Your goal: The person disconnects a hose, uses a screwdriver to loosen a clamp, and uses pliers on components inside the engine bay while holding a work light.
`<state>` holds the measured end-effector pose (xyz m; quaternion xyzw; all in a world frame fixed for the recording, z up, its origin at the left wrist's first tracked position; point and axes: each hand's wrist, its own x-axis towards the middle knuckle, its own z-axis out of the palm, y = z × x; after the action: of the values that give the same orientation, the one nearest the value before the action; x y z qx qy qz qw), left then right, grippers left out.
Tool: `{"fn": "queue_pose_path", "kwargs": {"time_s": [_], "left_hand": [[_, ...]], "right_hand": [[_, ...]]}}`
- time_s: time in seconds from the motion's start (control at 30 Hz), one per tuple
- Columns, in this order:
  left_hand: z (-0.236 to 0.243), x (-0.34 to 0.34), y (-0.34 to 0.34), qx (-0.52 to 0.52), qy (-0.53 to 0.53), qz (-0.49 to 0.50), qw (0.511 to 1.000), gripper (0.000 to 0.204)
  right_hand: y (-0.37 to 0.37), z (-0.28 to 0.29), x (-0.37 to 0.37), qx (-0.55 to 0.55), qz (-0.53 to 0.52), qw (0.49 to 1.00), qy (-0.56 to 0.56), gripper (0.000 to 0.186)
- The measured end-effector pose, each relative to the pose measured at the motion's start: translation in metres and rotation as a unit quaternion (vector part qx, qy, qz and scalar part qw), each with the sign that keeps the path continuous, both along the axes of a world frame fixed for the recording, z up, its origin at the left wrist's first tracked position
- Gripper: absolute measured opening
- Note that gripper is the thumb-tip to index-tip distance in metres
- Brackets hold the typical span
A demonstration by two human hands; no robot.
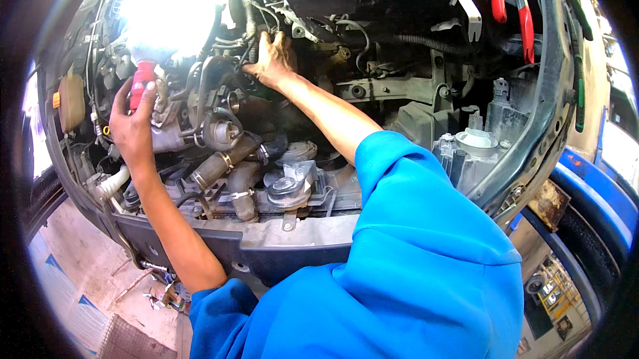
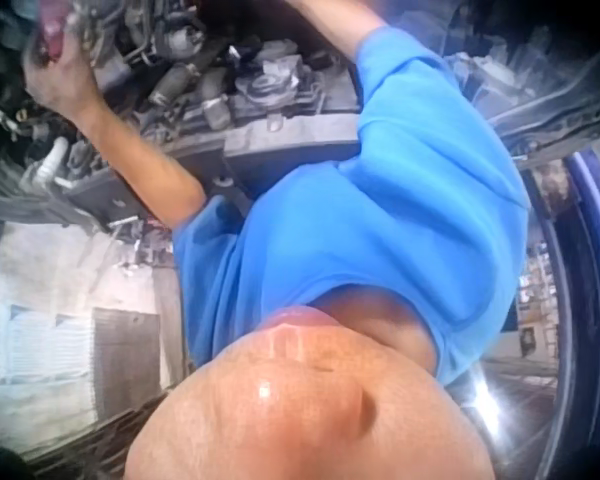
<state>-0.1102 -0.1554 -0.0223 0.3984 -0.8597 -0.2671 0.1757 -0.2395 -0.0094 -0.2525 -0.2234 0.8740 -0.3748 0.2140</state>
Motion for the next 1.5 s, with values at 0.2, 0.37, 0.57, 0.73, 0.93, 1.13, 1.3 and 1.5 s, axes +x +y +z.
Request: {"fn": "queue_pose_path", "kwargs": {"time_s": [0.2, 0.37, 0.57, 0.73, 0.93, 1.13, 1.3, 1.5], "left_hand": [[-0.001, -0.001, 0.0, 0.02, 0.003, -0.006, 1.0, 0.059], [0.001, -0.005, 0.005, 0.058, 0.01, -0.007, 0.998, 0.058], [-0.001, -0.001, 0.003, 0.025, 0.009, -0.02, 0.999, 0.053], [-0.002, 0.002, 0.0, 0.031, 0.008, -0.014, 0.999, 0.059], [-0.001, 0.001, 0.002, 0.051, 0.013, -0.007, 0.999, 0.058], [-0.003, 0.003, 0.0, 0.063, 0.012, -0.013, 0.998, 0.055], [0.0, 0.003, 0.002, 0.038, 0.003, 0.002, 0.999, 0.06], [0.003, 0.003, 0.005, 0.027, 0.006, 0.006, 1.0, 0.06]], "right_hand": [[-0.014, -0.027, -0.016, -0.145, -0.108, 0.981, -0.075, 0.047], [-0.024, -0.037, -0.023, -0.123, -0.129, 0.983, -0.04, 0.039], [-0.024, -0.006, -0.019, -0.054, -0.129, 0.99, -0.025, 0.044], [0.006, -0.007, -0.023, -0.137, -0.085, 0.987, 0.0, 0.039], [0.002, -0.004, -0.021, -0.075, -0.086, 0.993, 0.003, 0.044], [0.017, -0.008, -0.011, -0.022, -0.07, 0.984, 0.161, 0.029], [0.017, -0.001, -0.012, -0.061, -0.068, 0.99, 0.104, 0.029], [0.023, -0.026, -0.012, -0.095, -0.053, 0.97, 0.217, 0.037]]}}
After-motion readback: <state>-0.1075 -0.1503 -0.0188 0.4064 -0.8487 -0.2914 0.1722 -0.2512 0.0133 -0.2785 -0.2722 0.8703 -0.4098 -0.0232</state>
